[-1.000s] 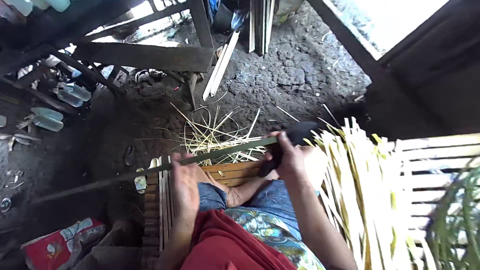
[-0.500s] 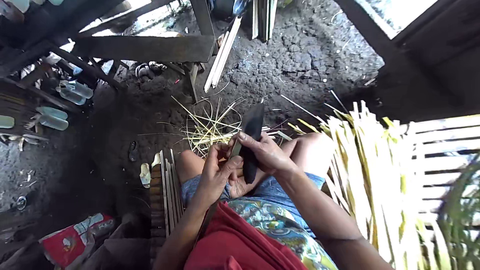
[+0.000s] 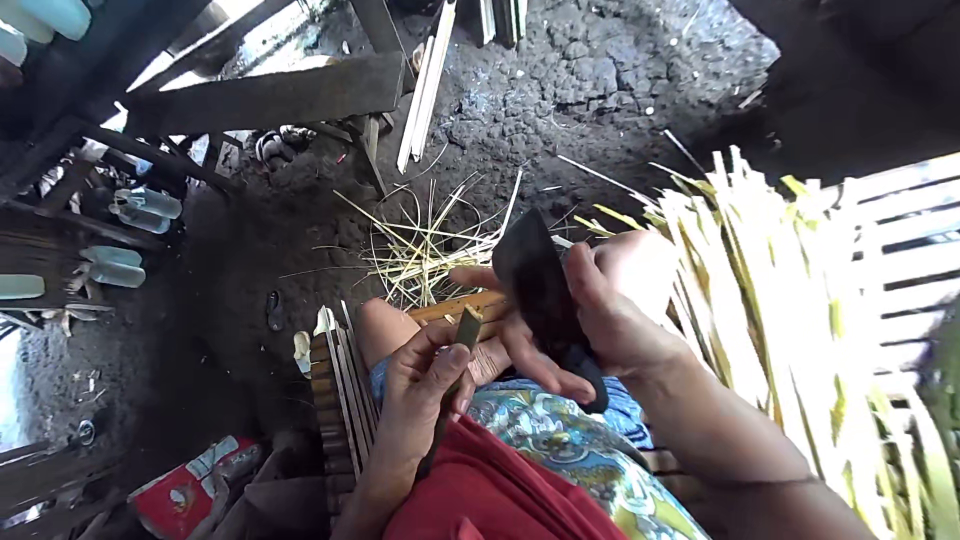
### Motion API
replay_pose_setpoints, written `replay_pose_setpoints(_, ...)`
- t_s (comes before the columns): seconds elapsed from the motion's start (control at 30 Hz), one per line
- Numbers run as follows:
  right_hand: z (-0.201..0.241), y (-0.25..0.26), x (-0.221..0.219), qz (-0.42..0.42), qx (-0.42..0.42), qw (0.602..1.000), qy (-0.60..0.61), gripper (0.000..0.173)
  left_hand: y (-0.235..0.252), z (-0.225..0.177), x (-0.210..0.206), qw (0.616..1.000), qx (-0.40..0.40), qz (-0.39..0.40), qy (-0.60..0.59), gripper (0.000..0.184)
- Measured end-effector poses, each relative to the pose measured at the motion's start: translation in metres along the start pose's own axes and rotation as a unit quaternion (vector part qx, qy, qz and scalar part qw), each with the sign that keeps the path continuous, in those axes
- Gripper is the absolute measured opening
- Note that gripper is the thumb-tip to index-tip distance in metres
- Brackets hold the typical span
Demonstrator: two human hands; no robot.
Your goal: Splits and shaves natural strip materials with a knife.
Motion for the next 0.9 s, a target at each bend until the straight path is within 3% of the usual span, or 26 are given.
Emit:
replay_pose_setpoints(0.17, 0.0, 0.002, -0.016, 0.038, -0.134, 0.989, 0.058, 0.077, -0.003, 0.0, -0.003, 0.999, -0.028, -0.026, -0.002, 0.015)
replay_pose_setpoints(0.37, 0.003, 0.008, -0.014, 0.046, -0.182, 0.981, 0.048, 0.078, -0.003, -0.001, -0.003, 0.998, -0.05, -0.034, 0.008, 0.016)
replay_pose_setpoints(0.9, 0.003, 0.014, -0.012, 0.055, -0.175, 0.981, 0.068, 0.077, 0.0, -0.002, -0.002, 0.997, -0.063, -0.043, 0.027, 0.013)
Point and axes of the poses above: each hand's wrist, its own y-axis towards the middle knuckle, its own x-axis out of the back of the hand, z = x × y, the point moved 2 cm from there along y, towards the middle knuckle, and after that the axes turned 3 degrees about -z, right-handed, at the moved point
